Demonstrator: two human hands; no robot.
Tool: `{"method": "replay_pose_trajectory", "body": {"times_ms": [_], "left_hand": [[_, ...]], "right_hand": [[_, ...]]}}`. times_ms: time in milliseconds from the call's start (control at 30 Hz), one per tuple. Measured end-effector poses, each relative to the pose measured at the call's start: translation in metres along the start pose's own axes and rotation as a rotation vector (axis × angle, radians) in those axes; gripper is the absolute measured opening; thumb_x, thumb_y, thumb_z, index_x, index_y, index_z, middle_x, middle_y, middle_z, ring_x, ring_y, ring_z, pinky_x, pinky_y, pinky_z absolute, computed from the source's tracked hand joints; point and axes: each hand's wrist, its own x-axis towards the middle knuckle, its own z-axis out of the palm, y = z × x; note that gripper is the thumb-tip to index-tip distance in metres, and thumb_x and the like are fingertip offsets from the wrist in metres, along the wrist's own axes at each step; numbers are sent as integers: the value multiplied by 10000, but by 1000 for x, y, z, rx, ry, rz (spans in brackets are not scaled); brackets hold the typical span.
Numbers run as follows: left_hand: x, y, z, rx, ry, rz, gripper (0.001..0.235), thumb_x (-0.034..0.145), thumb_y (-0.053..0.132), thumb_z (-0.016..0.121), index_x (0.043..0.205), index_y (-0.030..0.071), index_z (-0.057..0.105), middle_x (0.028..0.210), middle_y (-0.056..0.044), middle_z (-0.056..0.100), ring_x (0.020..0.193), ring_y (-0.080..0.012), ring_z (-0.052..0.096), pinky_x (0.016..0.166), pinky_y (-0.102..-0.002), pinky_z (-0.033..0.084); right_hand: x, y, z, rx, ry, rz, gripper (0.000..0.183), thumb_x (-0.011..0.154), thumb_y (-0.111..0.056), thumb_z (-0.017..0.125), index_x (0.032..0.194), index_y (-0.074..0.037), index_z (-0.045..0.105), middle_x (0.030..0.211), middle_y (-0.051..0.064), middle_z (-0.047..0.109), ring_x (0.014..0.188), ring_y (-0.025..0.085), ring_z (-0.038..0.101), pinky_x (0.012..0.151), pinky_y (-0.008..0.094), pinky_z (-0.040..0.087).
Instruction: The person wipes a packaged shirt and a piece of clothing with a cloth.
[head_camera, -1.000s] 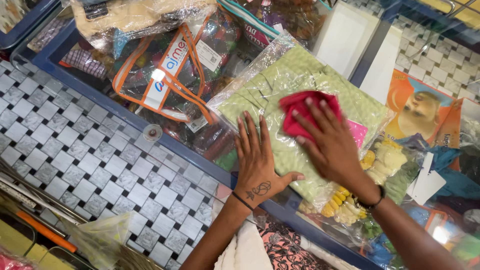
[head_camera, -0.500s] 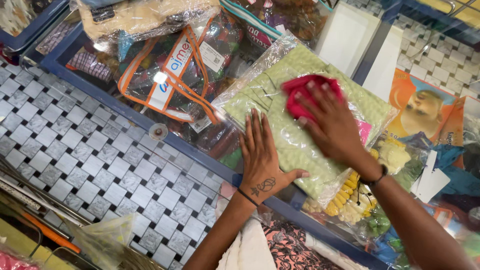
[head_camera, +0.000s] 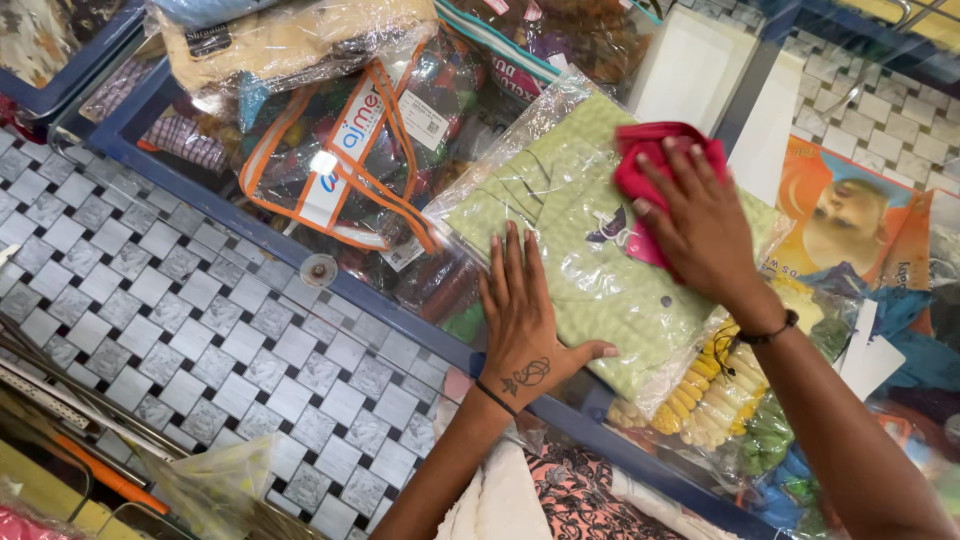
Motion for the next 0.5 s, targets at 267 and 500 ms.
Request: {"method": "replay_pose_trajectory", "body": {"times_ms": [267, 500], "left_hand": [[1, 1, 0, 15, 15, 4, 1534, 599, 756, 840, 1609, -59, 21, 1699, -308, 5, 1581, -502, -9, 1202, -710, 83], [1, 2, -2, 4, 9, -4, 1559, 581, 754, 844, 1596, -71, -5, 1691, -304, 9, 1570, -499, -8, 1191, -719, 79]], "right_hand": [[-36, -45, 13, 23, -65, -281, 635, 1004, -477, 452, 1561, -176, 414, 1667, 163, 274, 1526, 408, 204, 1199, 580, 153], [2, 14, 0, -3, 35, 81, 570, 1074, -424, 429, 1597, -197, 404, 1711, 119, 297, 1582, 372, 254, 1262, 547, 182]]}}
